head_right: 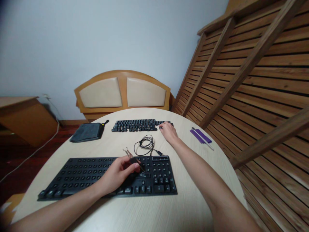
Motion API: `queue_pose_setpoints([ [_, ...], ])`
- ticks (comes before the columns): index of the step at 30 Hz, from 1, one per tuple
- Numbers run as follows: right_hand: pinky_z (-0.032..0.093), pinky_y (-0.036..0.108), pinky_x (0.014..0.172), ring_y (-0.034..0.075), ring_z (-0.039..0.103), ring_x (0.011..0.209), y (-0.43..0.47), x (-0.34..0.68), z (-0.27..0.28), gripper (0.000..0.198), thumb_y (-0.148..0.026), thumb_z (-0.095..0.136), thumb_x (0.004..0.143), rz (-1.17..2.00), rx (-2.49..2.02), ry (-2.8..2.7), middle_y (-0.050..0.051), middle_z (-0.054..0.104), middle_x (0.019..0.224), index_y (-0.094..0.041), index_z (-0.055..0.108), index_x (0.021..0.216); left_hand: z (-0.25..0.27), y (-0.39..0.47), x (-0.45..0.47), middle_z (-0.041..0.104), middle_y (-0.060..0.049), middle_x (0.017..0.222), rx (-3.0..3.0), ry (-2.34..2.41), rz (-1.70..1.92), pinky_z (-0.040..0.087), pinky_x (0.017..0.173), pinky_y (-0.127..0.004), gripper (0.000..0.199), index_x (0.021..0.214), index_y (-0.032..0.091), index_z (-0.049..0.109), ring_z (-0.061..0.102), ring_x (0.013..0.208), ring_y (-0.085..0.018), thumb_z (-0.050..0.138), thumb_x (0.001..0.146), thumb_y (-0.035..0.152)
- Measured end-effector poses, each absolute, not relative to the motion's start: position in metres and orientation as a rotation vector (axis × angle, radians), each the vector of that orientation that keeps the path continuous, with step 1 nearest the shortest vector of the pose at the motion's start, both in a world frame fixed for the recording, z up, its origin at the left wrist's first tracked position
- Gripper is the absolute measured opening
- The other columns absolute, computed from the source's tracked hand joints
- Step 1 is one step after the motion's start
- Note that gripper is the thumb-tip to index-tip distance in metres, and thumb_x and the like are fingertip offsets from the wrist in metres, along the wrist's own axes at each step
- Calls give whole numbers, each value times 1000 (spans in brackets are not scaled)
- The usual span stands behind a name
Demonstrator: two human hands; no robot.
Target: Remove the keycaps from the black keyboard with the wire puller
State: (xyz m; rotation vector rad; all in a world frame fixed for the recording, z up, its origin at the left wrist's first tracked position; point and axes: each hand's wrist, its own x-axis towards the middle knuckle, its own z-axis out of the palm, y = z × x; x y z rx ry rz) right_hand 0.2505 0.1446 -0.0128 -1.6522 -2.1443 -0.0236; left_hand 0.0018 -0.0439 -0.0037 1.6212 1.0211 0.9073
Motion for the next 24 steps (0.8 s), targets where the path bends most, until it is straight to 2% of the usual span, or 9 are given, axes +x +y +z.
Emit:
queue_pose_setpoints([
  [9, 43, 28, 89, 21, 59, 104, 151, 249, -25, 27, -20, 53, 92, -41, -1673, -2104, 9, 65, 113, -19, 70, 113, -4, -44, 1, 69, -7, 81, 1605, 1021, 895, 50, 74, -31, 26, 91, 13, 67, 63, 77, -18, 58, 92, 37],
  [24, 41, 36, 96, 25, 57, 106, 122, 256, -3, 32, -18, 61, 84, 31, -1617, -2138, 13, 64, 112, -15, 66, 116, -3, -44, 3, 70, -8, 83, 1582, 1015, 882, 50, 75, -31, 26, 91, 12, 67, 63, 78, -18, 59, 90, 37],
])
